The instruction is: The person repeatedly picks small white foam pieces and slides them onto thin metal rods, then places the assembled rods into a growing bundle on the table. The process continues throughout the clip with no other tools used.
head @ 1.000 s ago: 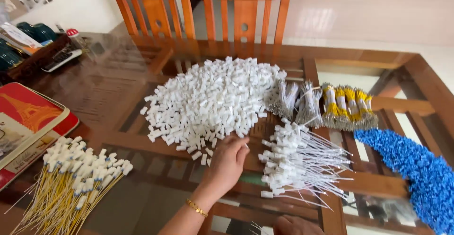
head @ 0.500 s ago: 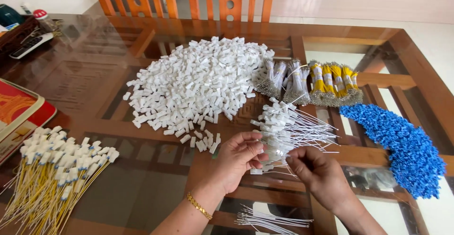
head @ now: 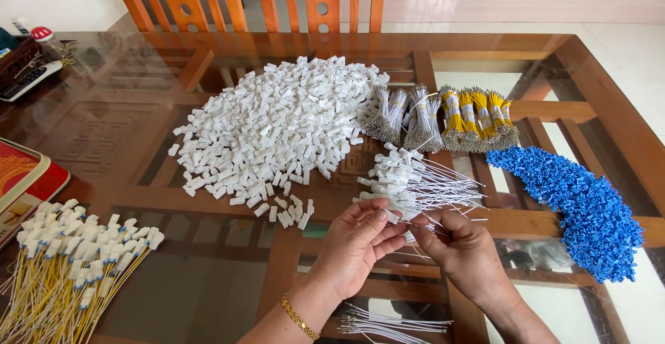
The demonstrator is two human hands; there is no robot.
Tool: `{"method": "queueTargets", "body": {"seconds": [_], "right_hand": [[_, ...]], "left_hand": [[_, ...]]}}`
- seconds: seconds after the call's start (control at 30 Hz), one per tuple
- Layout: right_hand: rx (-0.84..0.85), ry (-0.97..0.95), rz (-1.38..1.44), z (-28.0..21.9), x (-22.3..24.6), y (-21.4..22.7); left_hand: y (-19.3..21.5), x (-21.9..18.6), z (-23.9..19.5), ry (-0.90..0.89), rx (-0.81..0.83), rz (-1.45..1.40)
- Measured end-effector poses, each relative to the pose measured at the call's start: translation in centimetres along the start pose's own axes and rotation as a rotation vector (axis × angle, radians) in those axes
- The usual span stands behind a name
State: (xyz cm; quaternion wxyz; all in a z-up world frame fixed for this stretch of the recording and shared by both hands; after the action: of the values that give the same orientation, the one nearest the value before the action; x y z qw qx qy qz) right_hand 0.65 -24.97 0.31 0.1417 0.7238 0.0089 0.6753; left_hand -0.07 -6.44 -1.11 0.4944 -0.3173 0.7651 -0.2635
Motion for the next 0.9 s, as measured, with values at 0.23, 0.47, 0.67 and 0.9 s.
{"method": "queueTargets", "body": {"seconds": [0.23,0.47,0.67,0.9], "right_hand": [[-0.085,0.306,-0.272,-1.5,3.3,0.1],[-0.131,0.532,-0.461,-1.9,4.1,-0.2],[-0.191,0.663,-0.545,-2.2,4.3,-0.9],[-0.021,0.506,-0.413,-1.5,3.4,-1.0]], "left_hand": [[0.3,0.0,-0.2,0.042,-0.026,-0.024],[0.6,0.3,0.0,0.020,0.000,-0.056],[0.3,0.4,-0.3,-0.031,-0.041,0.025],[0.8,0.2,0.2,-0.010,0.015,-0.040]]}}
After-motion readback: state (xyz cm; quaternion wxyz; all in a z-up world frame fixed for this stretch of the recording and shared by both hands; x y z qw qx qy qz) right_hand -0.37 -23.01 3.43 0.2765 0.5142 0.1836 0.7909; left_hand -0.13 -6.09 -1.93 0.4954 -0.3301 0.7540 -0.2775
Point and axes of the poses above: each hand's wrist, its own z-axis towards the middle knuckle, its own y-axis out of the back of the hand, x = y × z, the point moved 4 cm from there along z, towards the middle knuckle, and after that the axes turned 12 degrees about -x, right-handed, at the moved point
